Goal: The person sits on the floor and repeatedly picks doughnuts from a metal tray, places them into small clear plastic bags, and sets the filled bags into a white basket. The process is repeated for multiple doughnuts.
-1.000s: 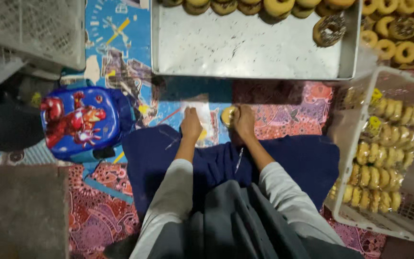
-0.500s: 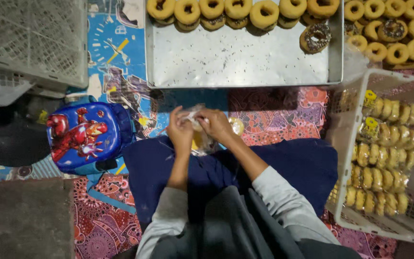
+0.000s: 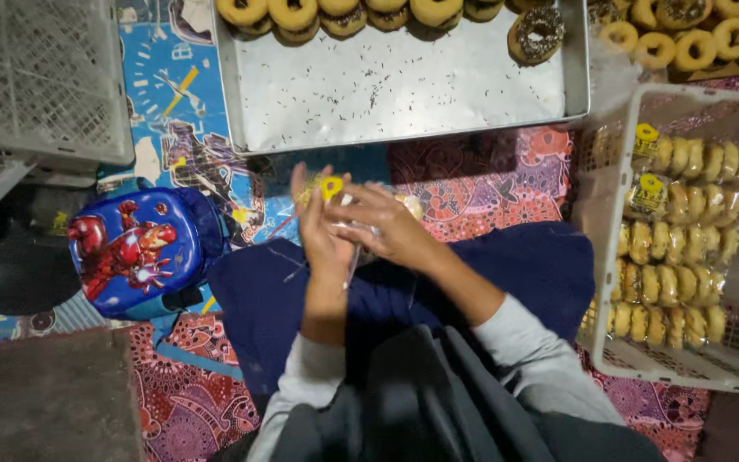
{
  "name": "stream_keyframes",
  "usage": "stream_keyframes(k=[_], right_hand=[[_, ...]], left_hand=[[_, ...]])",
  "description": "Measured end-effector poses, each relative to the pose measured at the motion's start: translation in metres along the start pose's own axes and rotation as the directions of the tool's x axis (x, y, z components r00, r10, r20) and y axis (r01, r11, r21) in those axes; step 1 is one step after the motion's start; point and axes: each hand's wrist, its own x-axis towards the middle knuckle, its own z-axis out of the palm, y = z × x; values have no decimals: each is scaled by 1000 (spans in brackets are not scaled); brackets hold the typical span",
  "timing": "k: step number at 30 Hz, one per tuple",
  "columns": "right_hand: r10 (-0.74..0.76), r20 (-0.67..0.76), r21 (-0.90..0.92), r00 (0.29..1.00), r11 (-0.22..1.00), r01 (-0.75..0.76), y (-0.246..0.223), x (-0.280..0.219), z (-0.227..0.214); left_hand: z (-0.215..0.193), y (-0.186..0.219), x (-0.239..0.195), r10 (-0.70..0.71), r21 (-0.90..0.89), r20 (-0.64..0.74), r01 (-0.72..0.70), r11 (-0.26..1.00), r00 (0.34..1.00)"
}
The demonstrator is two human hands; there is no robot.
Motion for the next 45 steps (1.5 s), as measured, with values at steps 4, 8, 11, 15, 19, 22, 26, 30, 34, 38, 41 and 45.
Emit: stream_keyframes(k=[4,8,11,15,19,22,26,30,34,38,41,45], right_hand=[[401,-358,157,843,916,-370,81,28,-72],[369,-556,-426,745,643,-637,237,38,-157],[479,-616,-380,625,515,-769,300,50,-164],[502,-534,-265,680,664,-699,255,71,-149],[718,-20,529,696,598,-602,111,57,-117],[418,232,733,878,518,-441,14,23,-73],[373,66,674,925,667,-317,-57,24,-33],[258,-138,272,956,938,-214,-83,34,-27],[267,-256,544,929,834,-90,-95,25,-17],[184,-317,137,930,980,-146,-103,28,-7],[4,-431,-103,902,993,-54,-105,40,-5],[211,-233,142,949,973,-181,-98,47,-11]], left_hand=[[-9,11,41,-67,-69,79,72,995,995],[-6,22,48,-209,-375,54,213,902,977],[4,28,50,-203,-354,-25,181,917,979],[0,34,56,-270,-497,1,235,835,963],[-10,38,75,-198,-598,30,176,782,980],[-15,36,70,-35,-538,71,68,840,997],[-2,29,53,168,-380,203,-81,922,965],[9,40,46,211,-324,150,-154,934,966],[0,50,43,215,-225,226,-164,960,950],[7,41,39,221,-353,280,-114,928,934],[25,27,18,28,-343,273,70,937,962],[41,35,-29,323,616,32,-273,739,946]])
